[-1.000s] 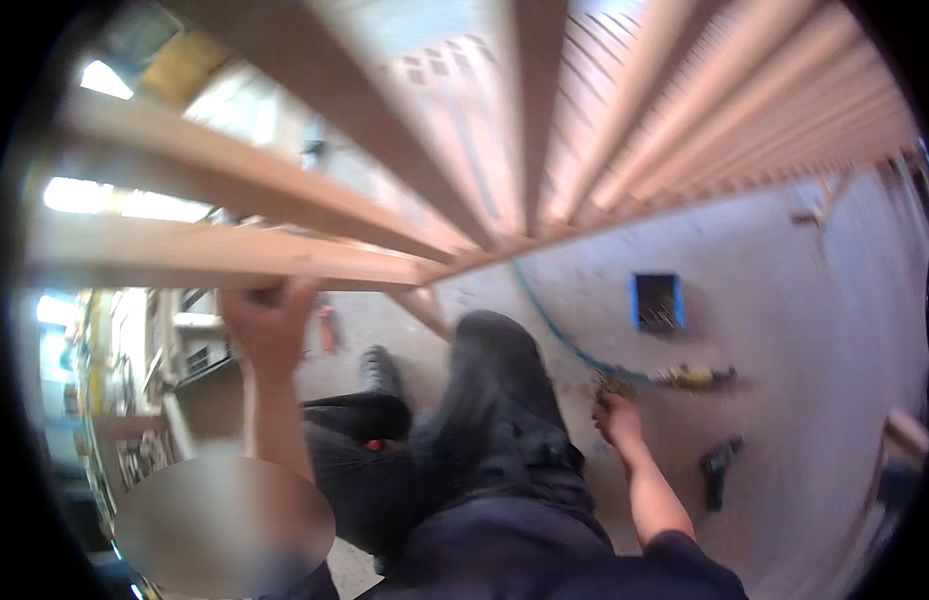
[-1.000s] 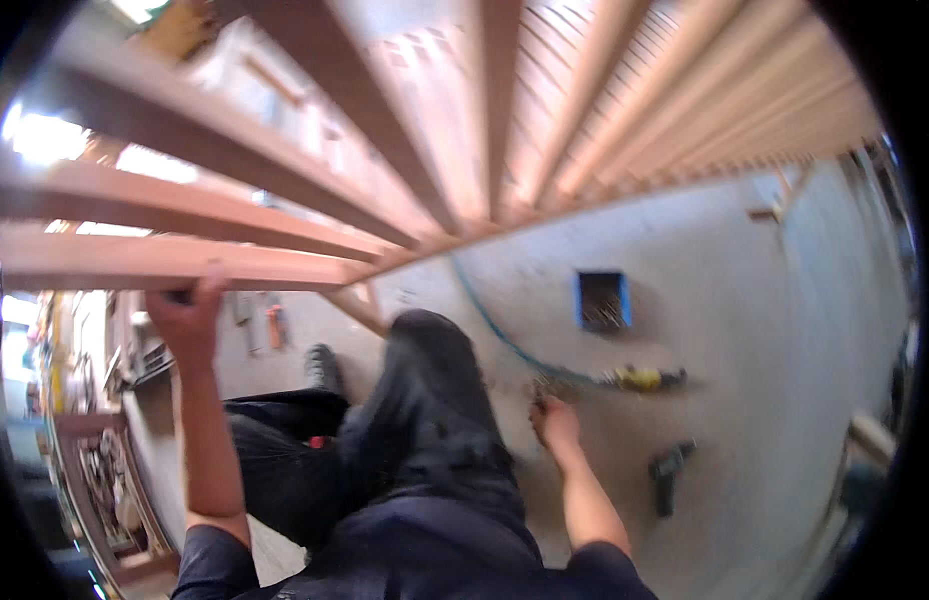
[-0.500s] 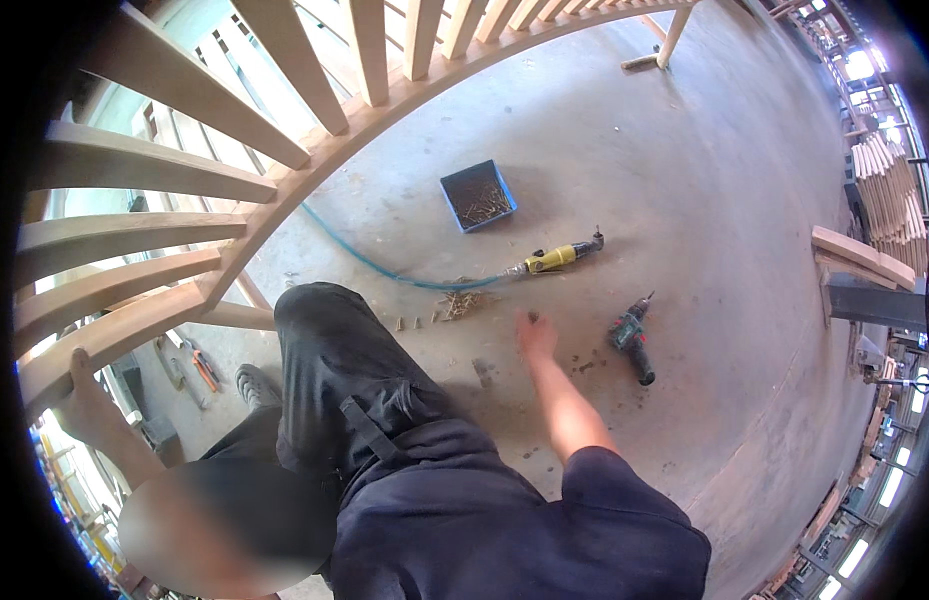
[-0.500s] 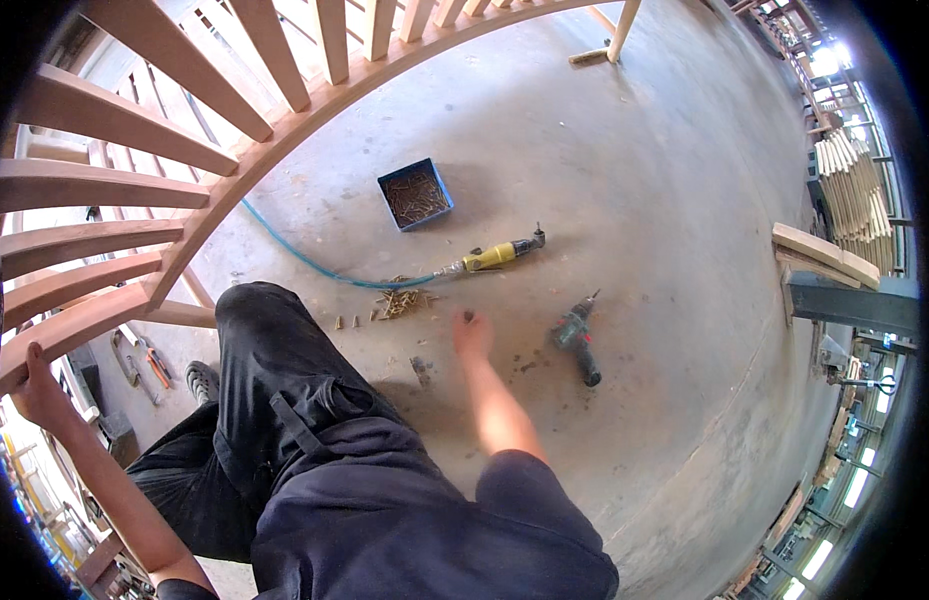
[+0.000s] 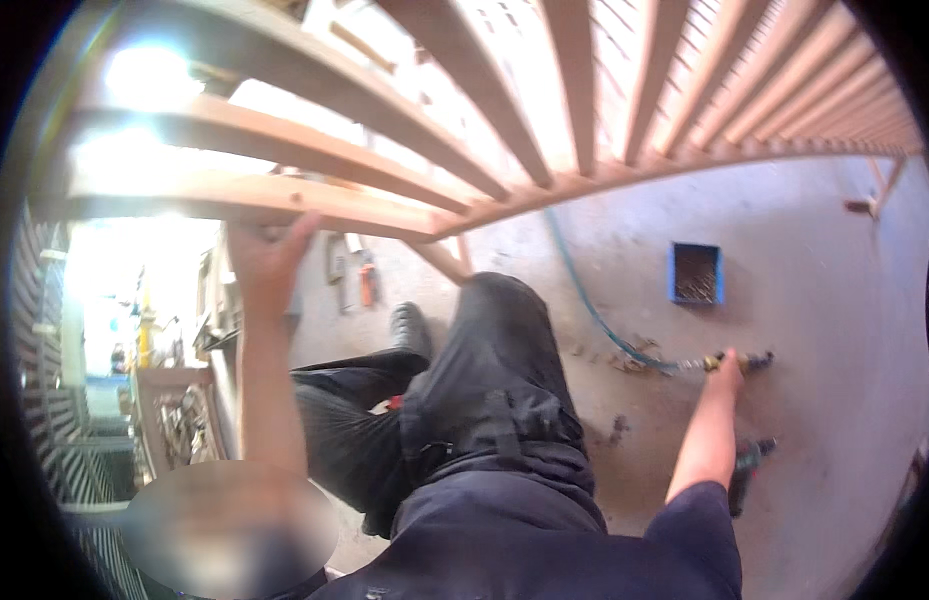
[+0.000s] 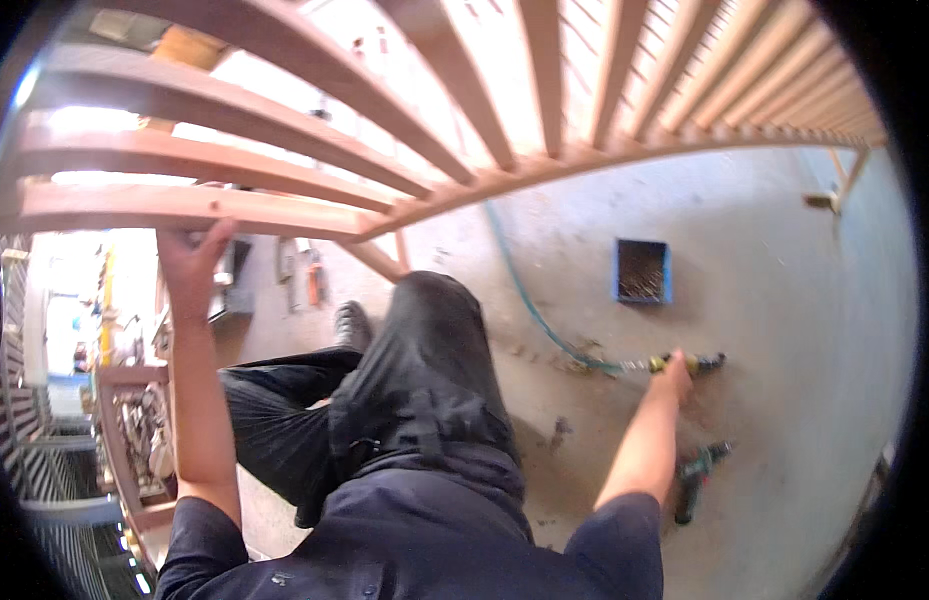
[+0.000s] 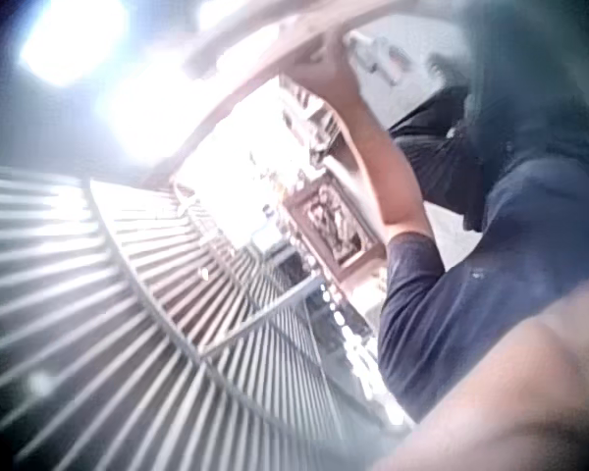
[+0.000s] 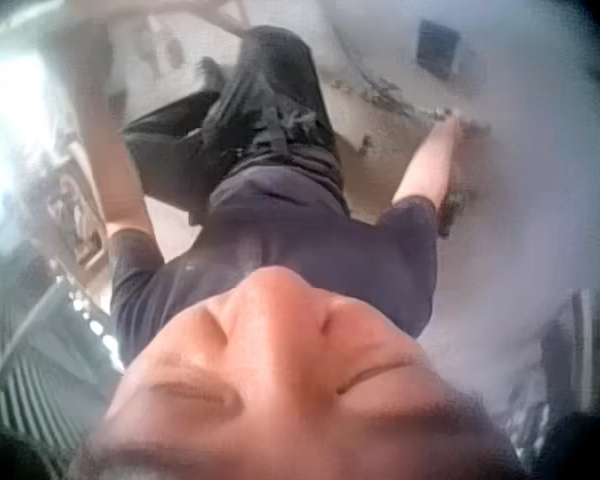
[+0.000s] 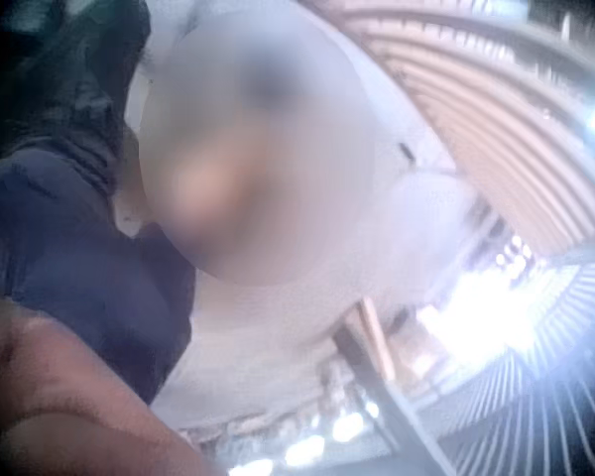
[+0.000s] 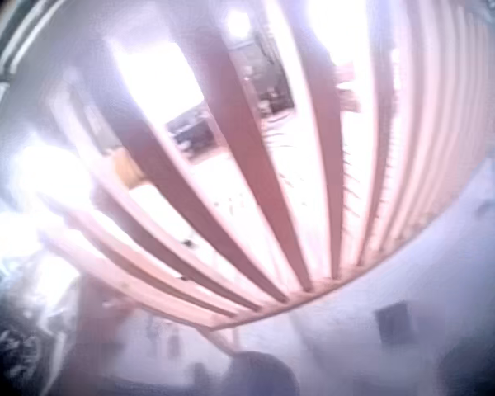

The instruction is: The person assembles a wooden chair by inserting screws into pre-drilled holes and tightening them with a power drill. They use a clamp to hold the chair frame steady during the process.

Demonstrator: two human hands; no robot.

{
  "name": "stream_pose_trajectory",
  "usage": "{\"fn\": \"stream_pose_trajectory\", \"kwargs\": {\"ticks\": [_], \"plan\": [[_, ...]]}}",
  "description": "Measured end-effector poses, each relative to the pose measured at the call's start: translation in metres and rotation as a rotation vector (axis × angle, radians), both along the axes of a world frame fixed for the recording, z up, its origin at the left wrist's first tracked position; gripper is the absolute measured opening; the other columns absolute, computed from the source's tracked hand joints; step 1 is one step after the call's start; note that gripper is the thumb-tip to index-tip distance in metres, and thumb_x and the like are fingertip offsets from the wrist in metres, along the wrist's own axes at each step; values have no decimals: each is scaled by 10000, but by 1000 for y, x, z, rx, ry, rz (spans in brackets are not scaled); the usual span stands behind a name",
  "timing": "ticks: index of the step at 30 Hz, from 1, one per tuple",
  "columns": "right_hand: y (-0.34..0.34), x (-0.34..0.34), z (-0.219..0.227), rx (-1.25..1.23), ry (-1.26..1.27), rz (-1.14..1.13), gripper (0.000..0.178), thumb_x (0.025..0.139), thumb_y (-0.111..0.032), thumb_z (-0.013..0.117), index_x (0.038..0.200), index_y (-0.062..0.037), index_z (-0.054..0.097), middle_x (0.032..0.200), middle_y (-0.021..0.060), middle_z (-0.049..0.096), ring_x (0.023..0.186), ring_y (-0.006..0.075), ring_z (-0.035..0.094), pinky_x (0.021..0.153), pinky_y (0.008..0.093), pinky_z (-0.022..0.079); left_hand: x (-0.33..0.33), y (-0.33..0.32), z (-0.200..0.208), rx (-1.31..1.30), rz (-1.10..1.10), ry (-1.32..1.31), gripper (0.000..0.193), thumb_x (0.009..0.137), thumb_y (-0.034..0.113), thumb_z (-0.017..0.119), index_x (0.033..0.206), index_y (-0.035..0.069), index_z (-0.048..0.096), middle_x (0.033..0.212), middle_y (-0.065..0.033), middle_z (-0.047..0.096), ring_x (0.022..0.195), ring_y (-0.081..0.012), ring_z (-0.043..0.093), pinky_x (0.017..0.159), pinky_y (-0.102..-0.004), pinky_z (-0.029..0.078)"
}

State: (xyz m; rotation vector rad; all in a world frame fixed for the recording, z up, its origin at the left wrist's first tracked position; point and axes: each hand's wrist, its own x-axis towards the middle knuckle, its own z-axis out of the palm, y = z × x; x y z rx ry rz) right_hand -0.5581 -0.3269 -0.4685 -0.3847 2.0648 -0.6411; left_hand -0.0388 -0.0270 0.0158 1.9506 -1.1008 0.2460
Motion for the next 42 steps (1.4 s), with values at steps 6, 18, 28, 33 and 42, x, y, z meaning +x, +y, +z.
{"fn": "stream_pose_trajectory", "kwargs": {"ticks": [6,18,28,33,42], "plan": [[34,-12,-26,-292,-559,-213,533,812,-141,749,1278,11,541,1048,125,641,918,250,660,770,380,566,-20,6,16,43,82,216,574,808,-35,737,1325,-12,490,1185,-116,618,952,-154,636,706,-253,539],[118,154,239,-1065,-481,1108,619,692,-297,943,1152,-25,629,971,83,688,848,179,660,729,329,544,58,65,-1,-10,37,149,757,990,625,472,1484,66,348,1344,-99,545,1164,-193,572,943,-361,508],[156,289,315,-417,-1546,1031,713,727,-140,888,1344,-23,551,1112,60,602,992,135,602,872,286,494,36,43,-9,-405,-42,288,804,943,669,503,1546,169,322,1487,-22,464,1325,-219,468,1074,-433,427],[159,320,323,-821,-1296,1301,595,759,-164,885,1255,-16,590,1067,87,630,1001,191,627,874,314,507,36,57,-5,-381,-47,294,767,934,679,505,1520,196,397,1483,2,507,1350,-210,463,1102,-482,380],[167,340,335,-770,-1398,1278,507,802,-172,838,1222,-8,606,988,132,675,873,252,663,815,338,523,35,48,-7,-390,-3,149,744,967,694,409,1509,184,398,1386,-10,578,1186,-184,570,1003,-437,466]]}}
